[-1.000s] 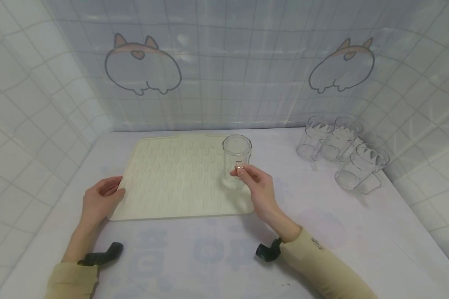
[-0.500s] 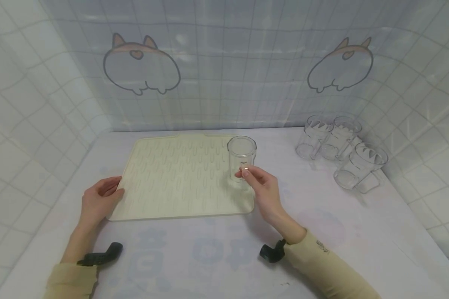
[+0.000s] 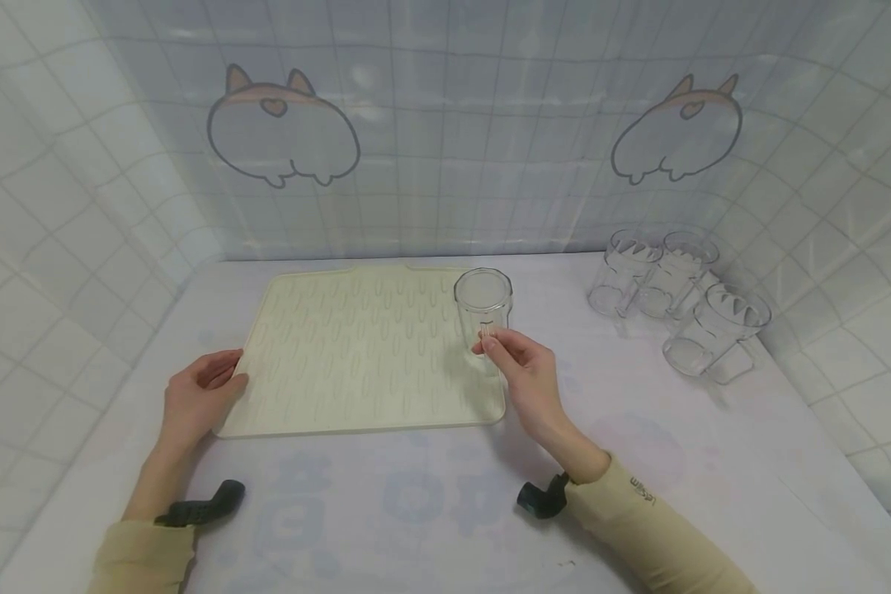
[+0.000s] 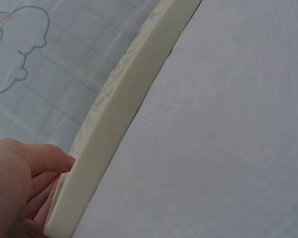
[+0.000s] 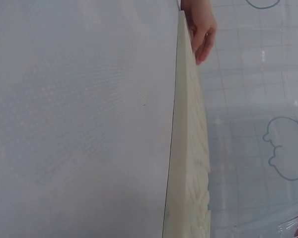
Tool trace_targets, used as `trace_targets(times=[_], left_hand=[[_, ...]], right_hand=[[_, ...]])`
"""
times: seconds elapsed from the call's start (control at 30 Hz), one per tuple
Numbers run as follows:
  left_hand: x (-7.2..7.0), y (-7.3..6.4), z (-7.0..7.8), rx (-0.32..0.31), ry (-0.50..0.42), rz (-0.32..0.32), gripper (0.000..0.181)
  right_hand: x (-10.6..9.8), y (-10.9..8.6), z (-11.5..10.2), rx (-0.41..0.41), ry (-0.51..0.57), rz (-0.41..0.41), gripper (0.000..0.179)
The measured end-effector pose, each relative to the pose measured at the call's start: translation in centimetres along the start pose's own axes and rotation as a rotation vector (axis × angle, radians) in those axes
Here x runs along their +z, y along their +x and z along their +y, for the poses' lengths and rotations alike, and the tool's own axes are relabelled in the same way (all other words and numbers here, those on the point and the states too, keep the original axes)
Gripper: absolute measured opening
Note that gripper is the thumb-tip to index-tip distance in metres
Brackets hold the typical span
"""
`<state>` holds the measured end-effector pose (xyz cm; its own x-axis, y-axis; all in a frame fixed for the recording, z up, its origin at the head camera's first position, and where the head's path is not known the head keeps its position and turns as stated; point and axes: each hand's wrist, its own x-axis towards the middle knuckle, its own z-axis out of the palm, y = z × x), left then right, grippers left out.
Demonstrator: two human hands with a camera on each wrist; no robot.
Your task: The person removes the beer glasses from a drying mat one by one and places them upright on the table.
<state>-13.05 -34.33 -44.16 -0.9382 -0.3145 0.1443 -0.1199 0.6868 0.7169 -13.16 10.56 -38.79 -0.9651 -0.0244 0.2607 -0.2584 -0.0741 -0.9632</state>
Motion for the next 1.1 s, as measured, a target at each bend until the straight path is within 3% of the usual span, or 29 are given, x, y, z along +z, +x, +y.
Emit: trace_targets(times=[0.2,0.57,0.8,1.1], left_hand=[[0.1,-0.1,0.0,-0.001,0.003,-0.001,0.049],[0.1,-0.1,0.1,0.003,-0.001,0.006,0.049],[0.1,-0.1,0.2,-0.009,0.001,0.001,0.051],[0.1,-0.2,0.2,-0.028,-0.004,0.0,0.051]], right_hand=[[-0.2,0.0,0.0,-0.018,-0.062,0.022,0.018],[-0.4,0.0,-0.3,-0.07,-0.096,0.016,0.015],[0.3,-0.9,-3.2,-0.064,-0.142,0.027,0.012],[0.3,-0.9,-3.2,-0.092,-0.16,0.044,0.011]])
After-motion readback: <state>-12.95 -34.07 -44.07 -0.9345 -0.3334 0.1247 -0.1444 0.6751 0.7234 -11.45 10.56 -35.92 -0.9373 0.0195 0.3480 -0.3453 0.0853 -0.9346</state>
